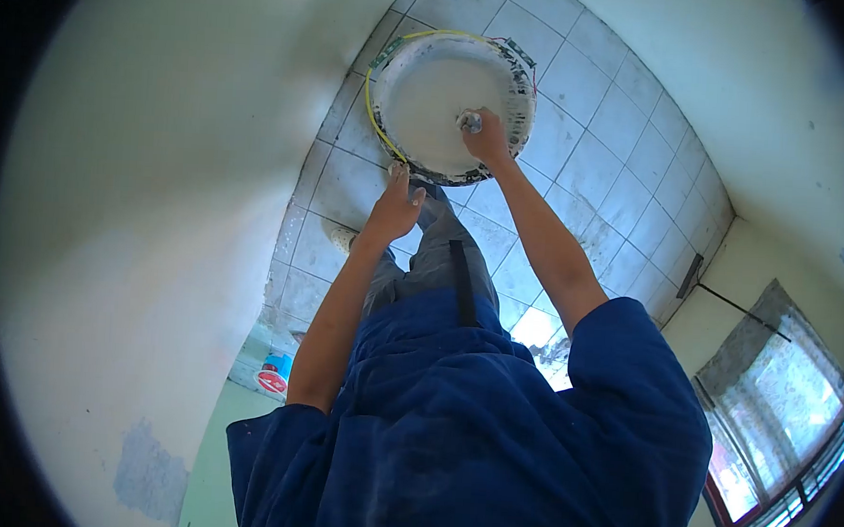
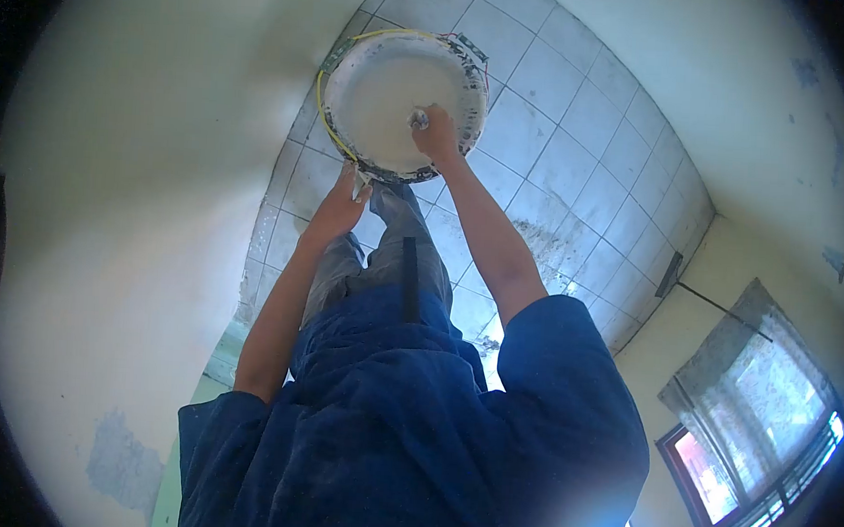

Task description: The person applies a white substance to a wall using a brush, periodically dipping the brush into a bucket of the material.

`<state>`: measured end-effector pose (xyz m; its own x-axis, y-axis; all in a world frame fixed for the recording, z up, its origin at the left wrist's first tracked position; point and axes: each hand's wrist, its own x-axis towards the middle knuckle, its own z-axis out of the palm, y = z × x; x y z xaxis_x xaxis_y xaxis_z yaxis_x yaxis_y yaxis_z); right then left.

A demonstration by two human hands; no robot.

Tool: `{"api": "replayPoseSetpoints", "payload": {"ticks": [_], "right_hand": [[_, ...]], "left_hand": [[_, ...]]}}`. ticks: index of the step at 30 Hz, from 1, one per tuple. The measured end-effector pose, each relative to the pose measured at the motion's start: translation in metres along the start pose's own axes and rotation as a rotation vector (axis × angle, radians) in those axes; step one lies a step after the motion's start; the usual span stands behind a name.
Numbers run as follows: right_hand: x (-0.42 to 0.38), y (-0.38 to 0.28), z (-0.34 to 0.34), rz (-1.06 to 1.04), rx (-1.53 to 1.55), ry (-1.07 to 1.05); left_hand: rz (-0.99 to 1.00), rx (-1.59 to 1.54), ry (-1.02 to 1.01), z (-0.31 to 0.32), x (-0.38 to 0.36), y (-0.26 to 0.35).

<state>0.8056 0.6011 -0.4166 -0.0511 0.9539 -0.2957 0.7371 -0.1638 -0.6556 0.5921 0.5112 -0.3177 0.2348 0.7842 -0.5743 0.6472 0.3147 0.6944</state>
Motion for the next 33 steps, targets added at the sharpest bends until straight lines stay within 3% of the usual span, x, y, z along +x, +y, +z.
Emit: {"api": "replayPoseSetpoints", "payload": {"ticks": [3,6,9,12,15,16,19,21,23,25,33], "right_hand": [[0.005,0.037,0.04,-0.001,0.072,0.099],[0.005,0.031,0.028,0.081,0.421,0.066],[-0.022,-0.053,-0.036,0.467,0.912,0.108],[-0.031,-0.025,-0.038,0.429,1.314,0.06],[-0.041,-0.005,-0.038,0.275,1.107,0.037],[-0.038,-0.01,-0.042,0.491,1.537,0.123],[-0.061,-0.026,-0.062,-0.08,0.093,0.166],[-0.054,0.007,-0.043,-0.252,0.057,0.334],[-0.06,-0.022,-0.059,-0.176,0.151,0.198],[-0.048,-0.033,-0.056,0.292,1.547,0.163],[-0.03,-0.055,-0.055,0.389,1.581,0.193]], "left_hand": [[-0.03,-0.018,0.008,-0.005,-0.004,-0.001],[-0.02,-0.046,0.054,-0.012,-0.01,-0.004],[-0.083,-0.167,0.054,-0.024,-0.018,-0.002],[-0.119,-0.231,0.06,-0.035,-0.026,-0.004],[-0.125,-0.34,0.082,-0.05,-0.036,-0.003],[-0.124,-0.392,0.098,-0.056,-0.041,0.0],[-0.109,-0.459,0.172,-0.072,-0.058,0.003],[-0.086,-0.482,0.236,-0.083,-0.066,0.0],[-0.05,-0.509,0.286,-0.094,-0.072,-0.005],[-0.086,-0.54,0.353,-0.118,-0.089,0.013],[-0.058,-0.707,0.44,-0.162,-0.13,0.01]]}}
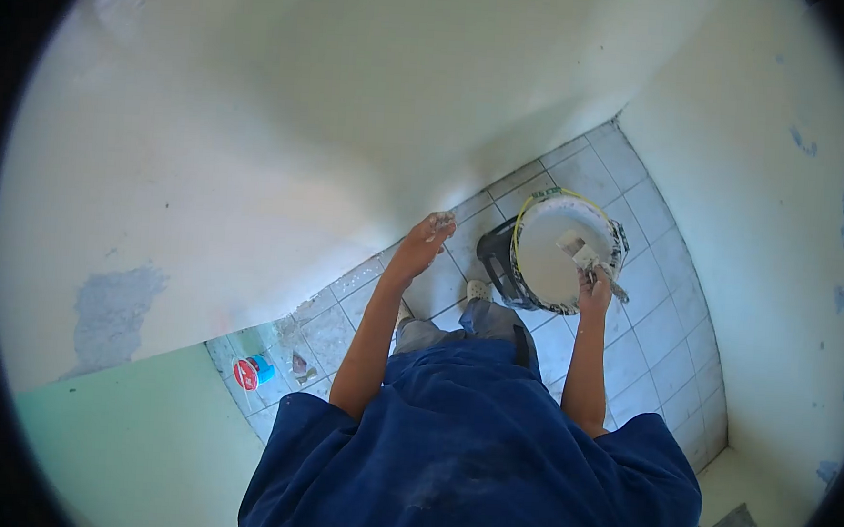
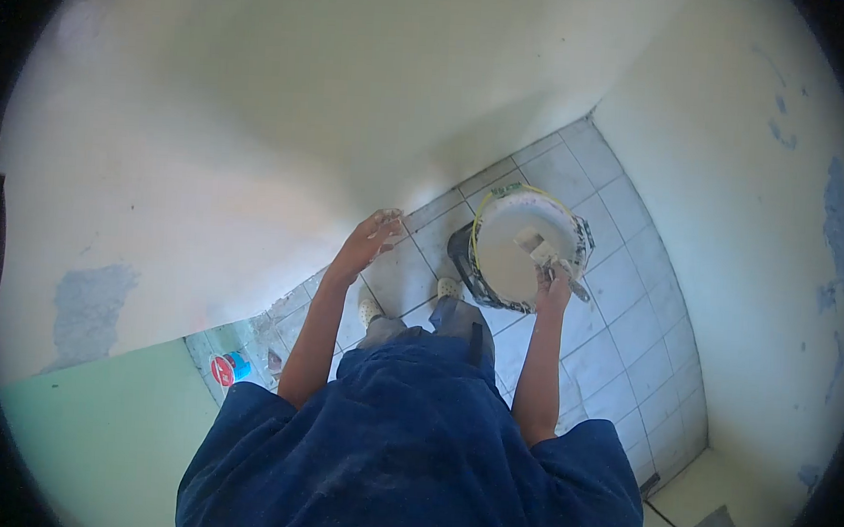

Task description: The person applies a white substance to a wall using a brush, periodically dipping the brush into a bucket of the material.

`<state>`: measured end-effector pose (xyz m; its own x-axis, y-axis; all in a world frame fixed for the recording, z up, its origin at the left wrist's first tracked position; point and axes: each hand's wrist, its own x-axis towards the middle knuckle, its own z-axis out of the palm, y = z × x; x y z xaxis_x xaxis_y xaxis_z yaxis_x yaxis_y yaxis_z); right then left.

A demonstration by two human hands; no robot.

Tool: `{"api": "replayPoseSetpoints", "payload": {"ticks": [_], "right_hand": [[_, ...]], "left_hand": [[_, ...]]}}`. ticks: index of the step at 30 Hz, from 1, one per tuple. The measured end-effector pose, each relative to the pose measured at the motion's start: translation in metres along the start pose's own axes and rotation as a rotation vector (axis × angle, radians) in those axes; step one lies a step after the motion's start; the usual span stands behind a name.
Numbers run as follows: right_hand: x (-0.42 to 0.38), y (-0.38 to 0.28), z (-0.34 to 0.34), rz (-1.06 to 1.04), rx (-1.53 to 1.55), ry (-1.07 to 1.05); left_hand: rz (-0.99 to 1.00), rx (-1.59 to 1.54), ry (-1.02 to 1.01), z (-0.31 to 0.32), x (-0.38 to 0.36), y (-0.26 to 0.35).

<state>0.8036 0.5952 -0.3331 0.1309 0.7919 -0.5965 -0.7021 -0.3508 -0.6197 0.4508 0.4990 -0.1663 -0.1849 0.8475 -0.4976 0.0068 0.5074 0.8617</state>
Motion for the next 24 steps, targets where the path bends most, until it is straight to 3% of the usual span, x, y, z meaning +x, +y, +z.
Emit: {"api": "replayPoseSetpoints", "payload": {"ticks": [3,5,9,11,12,14,15,18,20,22,24], "right_hand": [[0.007,0.014,-0.006,0.005,0.019,-0.109],[0.003,0.015,0.005,-0.017,0.008,-0.05],[-0.053,0.002,0.091,-0.07,-0.004,-0.083],[-0.07,0.003,0.142,-0.064,0.067,-0.295],[-0.081,0.007,0.166,-0.403,-0.44,-0.376],[-0.115,0.016,0.229,-0.515,-0.504,-0.525],[-0.14,0.019,0.266,-0.281,-0.056,-0.596],[-0.195,0.031,0.347,-0.447,-0.173,-0.695],[-0.229,0.037,0.388,-0.232,0.115,-0.685],[-0.26,0.04,0.419,0.091,0.409,-0.544],[-0.253,0.076,0.426,0.038,0.352,-0.418]], "left_hand": [[-0.003,-0.04,0.051,-0.007,-0.011,-0.005],[-0.011,-0.046,0.065,-0.011,-0.016,-0.006],[-0.03,-0.017,0.094,-0.036,-0.029,-0.001],[-0.007,-0.015,0.129,-0.049,-0.034,0.008],[0.011,-0.017,0.148,-0.056,-0.036,0.012],[0.044,-0.034,0.178,-0.069,-0.042,0.021],[0.057,-0.048,0.187,-0.075,-0.047,0.027],[0.113,-0.072,0.216,-0.092,-0.064,0.038],[0.143,-0.099,0.243,-0.101,-0.076,0.036],[0.16,-0.142,0.275,-0.111,-0.087,0.029],[0.142,-0.155,0.294,-0.12,-0.099,0.022]]}}
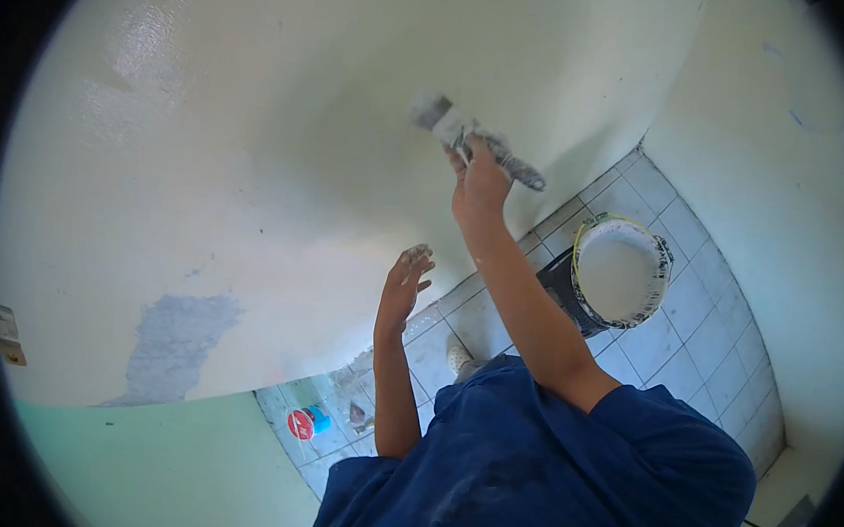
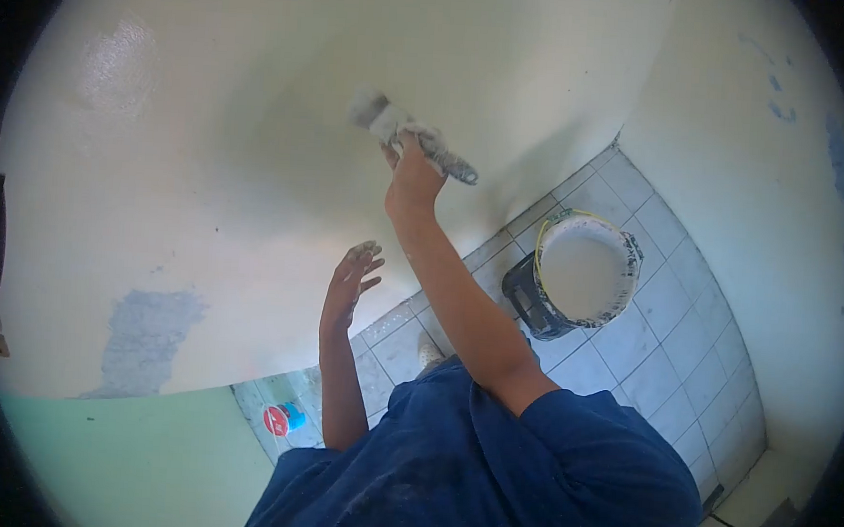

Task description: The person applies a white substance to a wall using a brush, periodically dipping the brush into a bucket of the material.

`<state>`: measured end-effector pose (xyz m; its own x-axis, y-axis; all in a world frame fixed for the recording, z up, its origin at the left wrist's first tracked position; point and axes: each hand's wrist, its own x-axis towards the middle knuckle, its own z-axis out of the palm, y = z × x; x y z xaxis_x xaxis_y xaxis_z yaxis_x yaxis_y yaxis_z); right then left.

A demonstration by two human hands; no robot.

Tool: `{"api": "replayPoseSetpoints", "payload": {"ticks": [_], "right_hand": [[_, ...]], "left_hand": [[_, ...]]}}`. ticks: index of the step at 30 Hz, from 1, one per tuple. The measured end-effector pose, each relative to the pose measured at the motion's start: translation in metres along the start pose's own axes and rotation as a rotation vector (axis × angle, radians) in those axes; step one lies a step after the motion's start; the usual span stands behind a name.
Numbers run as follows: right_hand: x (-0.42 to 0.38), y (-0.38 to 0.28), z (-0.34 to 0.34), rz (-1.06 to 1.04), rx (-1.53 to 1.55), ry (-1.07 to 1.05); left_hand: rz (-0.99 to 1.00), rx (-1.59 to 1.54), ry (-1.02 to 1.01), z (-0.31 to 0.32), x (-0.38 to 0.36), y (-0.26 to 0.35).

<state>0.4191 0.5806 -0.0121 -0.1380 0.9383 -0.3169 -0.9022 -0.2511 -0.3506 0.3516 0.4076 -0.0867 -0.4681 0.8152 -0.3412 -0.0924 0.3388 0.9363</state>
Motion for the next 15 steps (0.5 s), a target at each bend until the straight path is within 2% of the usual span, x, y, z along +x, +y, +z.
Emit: {"api": "replayPoseSetpoints", "payload": {"ticks": [3,5,8,11,15], "right_hand": [[0.022,0.043,-0.058,-0.02,-0.131,0.27],[0.025,0.046,-0.092,0.025,-0.22,0.343],[0.034,0.037,-0.1,0.093,-0.382,0.224],[0.032,0.024,-0.023,-0.068,-0.203,0.202],[-0.029,-0.053,0.111,-0.126,-0.141,-0.109]], "left_hand": [[-0.014,0.0,0.017,-0.019,-0.012,-0.009],[-0.013,-0.016,0.031,-0.03,-0.021,-0.013],[-0.01,-0.023,0.029,-0.039,-0.023,-0.014],[-0.007,-0.011,0.004,-0.042,-0.021,-0.013],[0.013,0.009,-0.031,-0.038,-0.013,-0.012]]}}
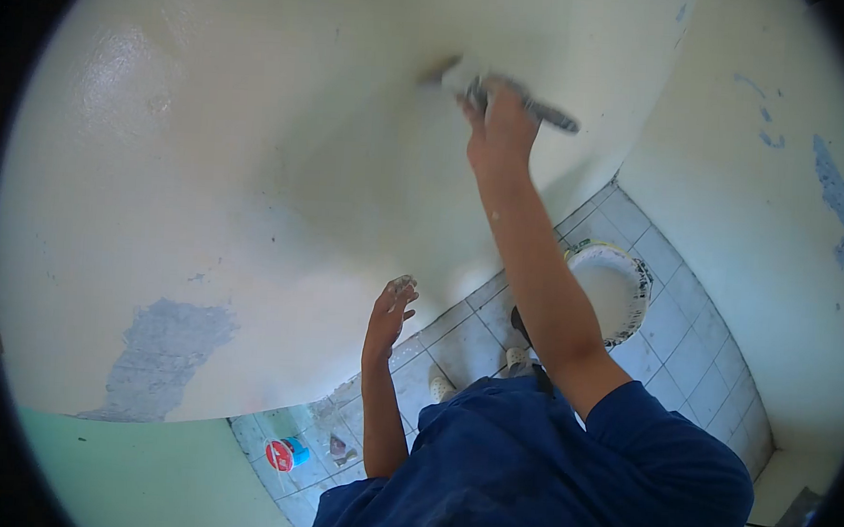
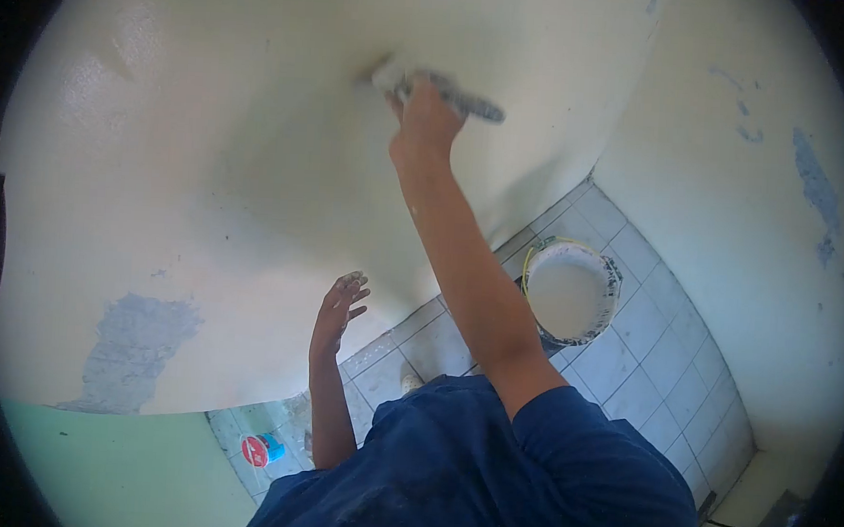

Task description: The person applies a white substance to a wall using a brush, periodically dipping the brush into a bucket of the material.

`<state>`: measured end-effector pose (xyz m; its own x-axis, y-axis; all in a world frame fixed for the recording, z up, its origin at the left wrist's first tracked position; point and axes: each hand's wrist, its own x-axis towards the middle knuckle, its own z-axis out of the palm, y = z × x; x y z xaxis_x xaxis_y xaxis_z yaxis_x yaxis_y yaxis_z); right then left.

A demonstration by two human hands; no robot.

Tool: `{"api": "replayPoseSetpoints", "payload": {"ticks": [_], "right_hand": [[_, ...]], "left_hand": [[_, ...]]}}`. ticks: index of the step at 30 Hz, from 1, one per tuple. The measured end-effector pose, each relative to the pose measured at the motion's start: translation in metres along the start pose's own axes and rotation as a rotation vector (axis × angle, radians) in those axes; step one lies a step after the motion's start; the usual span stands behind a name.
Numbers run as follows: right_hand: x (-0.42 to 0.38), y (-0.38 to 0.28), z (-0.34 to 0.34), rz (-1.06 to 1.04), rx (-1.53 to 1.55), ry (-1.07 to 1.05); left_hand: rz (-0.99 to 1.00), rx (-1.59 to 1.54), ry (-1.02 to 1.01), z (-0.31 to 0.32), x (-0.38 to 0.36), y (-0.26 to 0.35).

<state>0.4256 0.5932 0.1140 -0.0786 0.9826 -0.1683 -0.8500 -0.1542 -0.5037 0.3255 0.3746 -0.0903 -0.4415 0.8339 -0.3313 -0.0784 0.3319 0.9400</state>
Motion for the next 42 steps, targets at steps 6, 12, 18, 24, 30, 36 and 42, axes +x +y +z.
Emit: {"api": "replayPoseSetpoints", "payload": {"ticks": [6,12,18,24,30,36,42], "right_hand": [[-0.007,-0.025,0.043,-0.148,0.146,-0.116],[0.017,0.108,-0.147,0.118,-0.068,0.285],[0.023,0.135,-0.181,0.138,-0.156,0.347],[0.006,0.007,0.013,-0.096,0.024,-0.162],[-0.031,-0.034,0.08,-0.119,0.222,-0.295],[-0.029,0.106,-0.069,0.071,0.003,0.195],[0.004,0.171,-0.185,0.115,-0.346,0.373]], "left_hand": [[0.033,0.037,-0.074,0.018,0.011,0.01],[0.078,0.055,-0.058,0.015,0.009,0.024],[0.127,0.15,0.03,-0.006,0.012,0.044],[0.207,0.214,0.047,-0.002,0.023,0.05],[0.171,0.202,0.008,0.02,0.018,0.039],[0.135,0.218,0.009,0.021,0.014,0.03],[0.157,0.261,0.052,0.005,0.006,0.037]]}}
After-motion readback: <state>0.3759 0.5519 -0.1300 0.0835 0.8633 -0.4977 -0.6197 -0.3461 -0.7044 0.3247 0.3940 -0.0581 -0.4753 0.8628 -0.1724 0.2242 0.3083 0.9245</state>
